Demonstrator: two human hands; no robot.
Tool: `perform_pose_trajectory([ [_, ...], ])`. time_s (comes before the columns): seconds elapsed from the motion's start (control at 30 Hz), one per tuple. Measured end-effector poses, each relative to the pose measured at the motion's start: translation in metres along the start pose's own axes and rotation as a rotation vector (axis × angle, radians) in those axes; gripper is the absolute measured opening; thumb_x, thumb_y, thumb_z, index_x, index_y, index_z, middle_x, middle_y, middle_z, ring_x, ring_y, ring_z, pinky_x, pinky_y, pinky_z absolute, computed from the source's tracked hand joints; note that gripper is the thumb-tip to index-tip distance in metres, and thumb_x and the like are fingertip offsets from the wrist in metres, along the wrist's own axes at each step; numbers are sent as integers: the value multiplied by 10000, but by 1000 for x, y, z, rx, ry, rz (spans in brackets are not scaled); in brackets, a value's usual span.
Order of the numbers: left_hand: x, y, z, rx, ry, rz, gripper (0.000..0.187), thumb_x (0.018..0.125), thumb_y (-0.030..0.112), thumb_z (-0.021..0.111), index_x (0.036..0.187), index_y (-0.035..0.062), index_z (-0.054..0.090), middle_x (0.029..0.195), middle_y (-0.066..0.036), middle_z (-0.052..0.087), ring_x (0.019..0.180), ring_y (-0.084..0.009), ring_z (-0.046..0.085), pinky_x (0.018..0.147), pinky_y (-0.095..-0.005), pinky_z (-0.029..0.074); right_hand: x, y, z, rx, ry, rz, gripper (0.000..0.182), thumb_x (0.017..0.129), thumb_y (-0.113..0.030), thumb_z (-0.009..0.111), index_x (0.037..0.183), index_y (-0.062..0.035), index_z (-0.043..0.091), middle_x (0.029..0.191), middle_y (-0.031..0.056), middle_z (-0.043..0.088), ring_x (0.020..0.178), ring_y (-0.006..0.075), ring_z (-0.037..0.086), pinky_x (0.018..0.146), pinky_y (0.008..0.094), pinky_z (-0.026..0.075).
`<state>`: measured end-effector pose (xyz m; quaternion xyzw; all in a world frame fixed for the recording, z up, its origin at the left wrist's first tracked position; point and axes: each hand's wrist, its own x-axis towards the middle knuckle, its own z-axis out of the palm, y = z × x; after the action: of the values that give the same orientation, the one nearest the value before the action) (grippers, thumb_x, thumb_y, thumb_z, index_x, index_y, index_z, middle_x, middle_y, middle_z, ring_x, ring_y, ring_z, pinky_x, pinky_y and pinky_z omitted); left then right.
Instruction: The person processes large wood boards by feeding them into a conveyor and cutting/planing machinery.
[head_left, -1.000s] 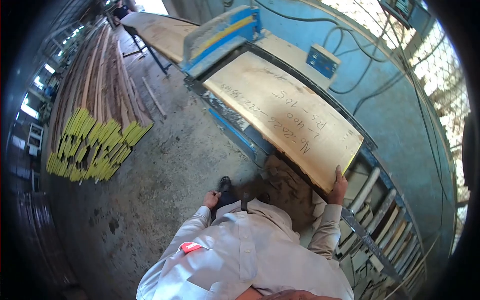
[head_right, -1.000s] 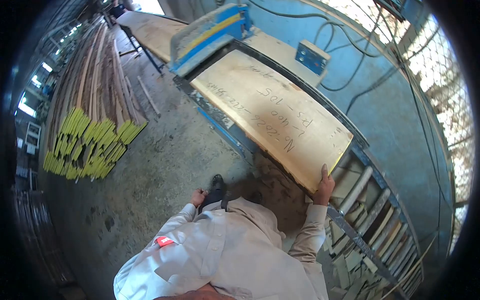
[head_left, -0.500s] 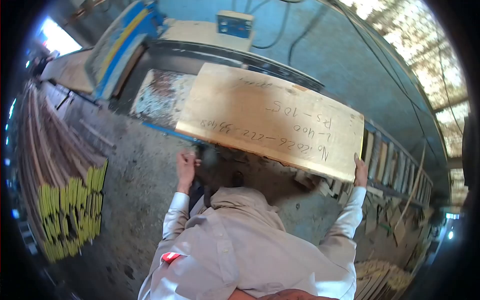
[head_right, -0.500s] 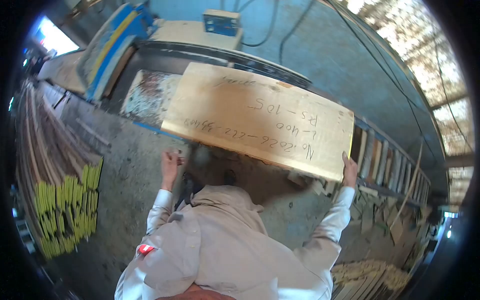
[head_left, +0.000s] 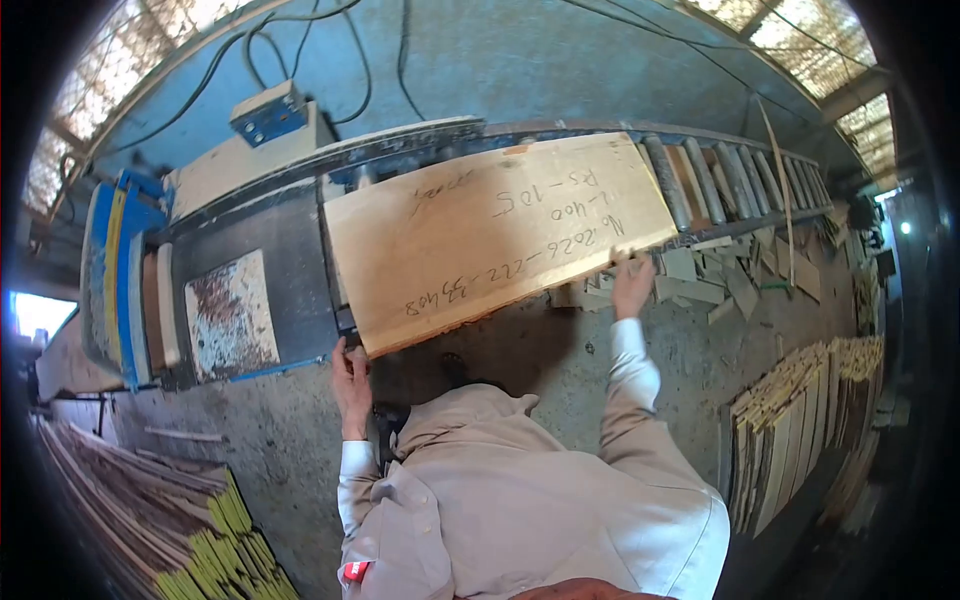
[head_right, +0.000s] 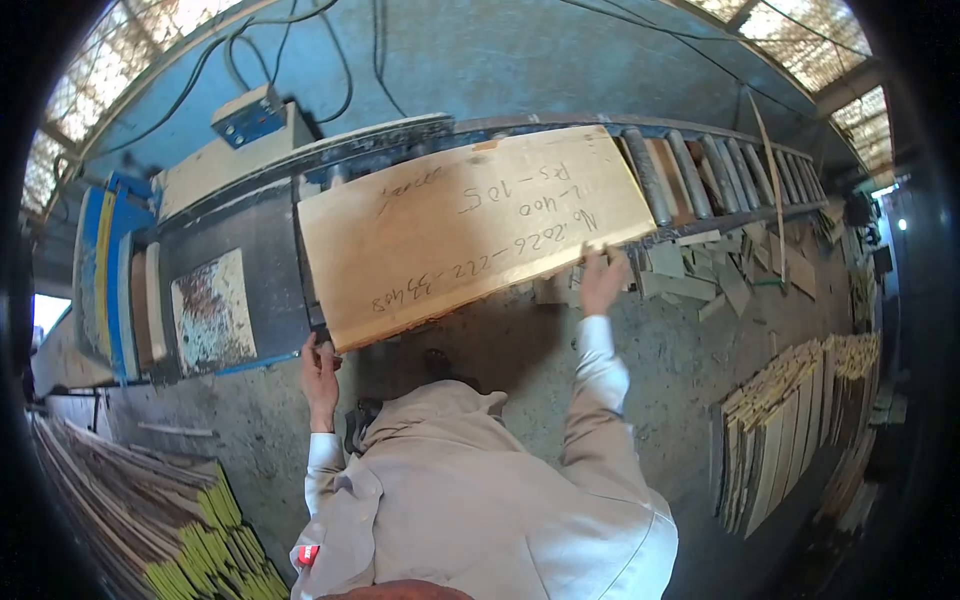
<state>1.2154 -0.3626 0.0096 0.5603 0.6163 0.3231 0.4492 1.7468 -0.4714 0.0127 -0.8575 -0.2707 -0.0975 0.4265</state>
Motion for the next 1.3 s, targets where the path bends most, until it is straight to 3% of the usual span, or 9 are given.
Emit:
perform_pose_trajectory([
  [0.17,5,13,28,209,16,238,394,947,153,655,1297,-12,578,1160,-209,651,1093,-353,625,911,-450,488,-87,-32,7,77,-188,134,711,932,-366,683,1417,69,398,1480,309,387,1408,409,353,1162,473,287],
  [0.23,2,28,30,183,-23,306,309,934,147,660,1200,-4,610,1095,-208,660,1029,-365,646,873,-448,505,-108,-40,19,24,-297,74,800,948,-410,660,1487,67,311,1556,308,284,1481,410,228,1220,471,191],
  [0.33,1,40,31,240,-85,304,244,878,178,649,1069,28,625,956,-237,669,911,-457,622,790,-510,509,-116,-42,48,28,-251,-109,903,914,-552,656,1470,80,328,1552,291,307,1457,412,276,1215,495,197],
  [0.4,14,25,42,334,-175,461,480,924,279,646,1302,6,530,1207,-251,596,1095,-428,582,934,-492,487,-98,-40,65,-140,-224,-156,929,900,-623,621,1467,66,362,1517,314,337,1455,453,252,1207,557,149],
  [0.5,21,31,78,347,-78,440,644,928,333,638,1412,-29,413,1209,-273,585,1075,-454,595,922,-494,502,-77,-60,82,-285,-198,-172,953,902,-675,566,1465,69,370,1484,362,347,1461,488,207,1190,616,73],
  [0.6,31,73,86,481,-299,266,777,922,376,639,1465,-68,304,1209,-293,580,1039,-479,614,915,-493,514,-46,-44,91,-524,-224,-141,960,917,-698,504,1467,77,363,1500,410,279,1475,499,159,1172,655,-15],
  [0.8,21,73,74,478,-537,366,743,907,404,674,1426,-50,398,1200,-257,639,1048,-407,653,866,-459,535,5,18,83,-518,-151,-106,888,935,-708,455,1500,-25,392,1532,394,197,1461,558,119,1187,638,6],
  [1.07,-2,-27,-52,-282,127,-111,317,978,209,637,1202,-15,623,884,-90,714,710,-122,654,662,-285,545,46,55,65,-528,-226,-61,898,938,-729,421,1537,-65,348,1566,361,189,1472,555,31,1192,631,14],
  [1.3,-23,-55,-82,-488,318,-342,275,1015,259,602,1133,13,637,915,-85,682,690,-117,614,620,-256,514,64,90,66,-451,-145,-54,860,908,-699,529,1521,-110,403,1601,319,158,1455,586,39,1185,649,78],
])
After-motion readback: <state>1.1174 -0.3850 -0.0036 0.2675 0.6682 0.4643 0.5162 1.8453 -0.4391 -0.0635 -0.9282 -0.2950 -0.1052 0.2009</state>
